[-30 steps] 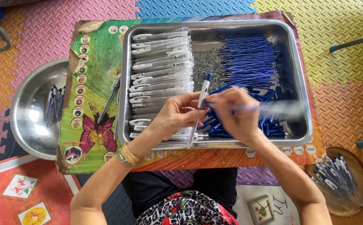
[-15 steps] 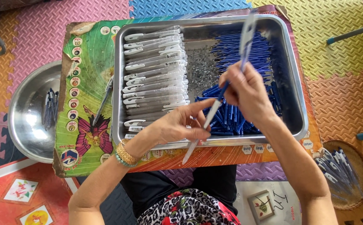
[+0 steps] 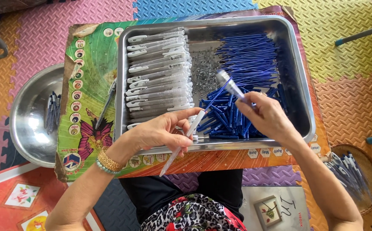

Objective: The person assembles pens by inserting blue ink cartridges into white pen barrels and attaching the blue pen caps, working over a metal tray containing components.

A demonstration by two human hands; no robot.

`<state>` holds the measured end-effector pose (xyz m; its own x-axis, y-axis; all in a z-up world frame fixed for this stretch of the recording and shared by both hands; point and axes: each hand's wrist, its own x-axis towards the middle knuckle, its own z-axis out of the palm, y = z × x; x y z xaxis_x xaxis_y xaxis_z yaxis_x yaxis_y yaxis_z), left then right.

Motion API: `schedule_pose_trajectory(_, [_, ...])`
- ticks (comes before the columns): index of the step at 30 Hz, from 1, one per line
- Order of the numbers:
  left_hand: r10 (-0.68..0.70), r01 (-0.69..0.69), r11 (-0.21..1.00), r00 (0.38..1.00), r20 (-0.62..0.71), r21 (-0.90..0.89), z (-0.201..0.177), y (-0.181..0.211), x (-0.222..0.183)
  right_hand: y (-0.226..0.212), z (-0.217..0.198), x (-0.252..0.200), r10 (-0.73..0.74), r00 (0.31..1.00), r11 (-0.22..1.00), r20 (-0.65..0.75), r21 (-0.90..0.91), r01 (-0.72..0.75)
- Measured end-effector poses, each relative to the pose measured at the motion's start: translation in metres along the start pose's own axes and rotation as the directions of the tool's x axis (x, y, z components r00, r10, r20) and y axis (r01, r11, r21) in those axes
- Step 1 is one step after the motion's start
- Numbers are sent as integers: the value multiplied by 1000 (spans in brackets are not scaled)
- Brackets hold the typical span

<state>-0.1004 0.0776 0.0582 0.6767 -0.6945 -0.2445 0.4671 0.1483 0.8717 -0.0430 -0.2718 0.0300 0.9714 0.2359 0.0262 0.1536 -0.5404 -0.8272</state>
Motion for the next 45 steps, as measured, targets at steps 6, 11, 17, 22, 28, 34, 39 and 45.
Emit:
schedule_pose_trajectory(6, [-10, 9, 999, 1000, 25, 40, 2, 12, 12, -24, 9, 13, 96, 992, 731, 86, 670, -129])
schedule_pose_trajectory(11, [-97, 87, 985, 993, 59, 148, -1, 31, 32, -29, 22, 48, 107, 988, 501, 113, 852, -152])
schedule_pose_trajectory(17, [81, 105, 641, 976, -203, 761, -46, 78, 58, -1, -21, 77, 168, 966, 681, -195, 732, 29])
schedule_pose_trajectory(22, [410, 460, -364, 860, -305, 810, -79, 37, 126, 22, -19, 80, 29, 936, 835, -352, 524, 171])
schedule_pose_trajectory(28, [373, 353, -734, 924, -89, 580, -33, 37, 149, 19, -14, 80, -96, 917, 915, -388, 327, 235])
schedule_pose_trajectory(34, [301, 306, -871, 951, -74, 385, 4, 72, 143, 16, -22, 75, -108, 939, 938, -327, 279, 205])
schedule_pose_trajectory(39, [455, 362, -586, 887, -76, 725, -29, 108, 108, 20, -45, 72, 25, 966, 961, -256, 274, 48])
schedule_pose_trajectory(45, [586, -13, 451, 759, -285, 893, 7, 122, -1, 25, -57, 68, 194, 974, 925, -119, 354, -141])
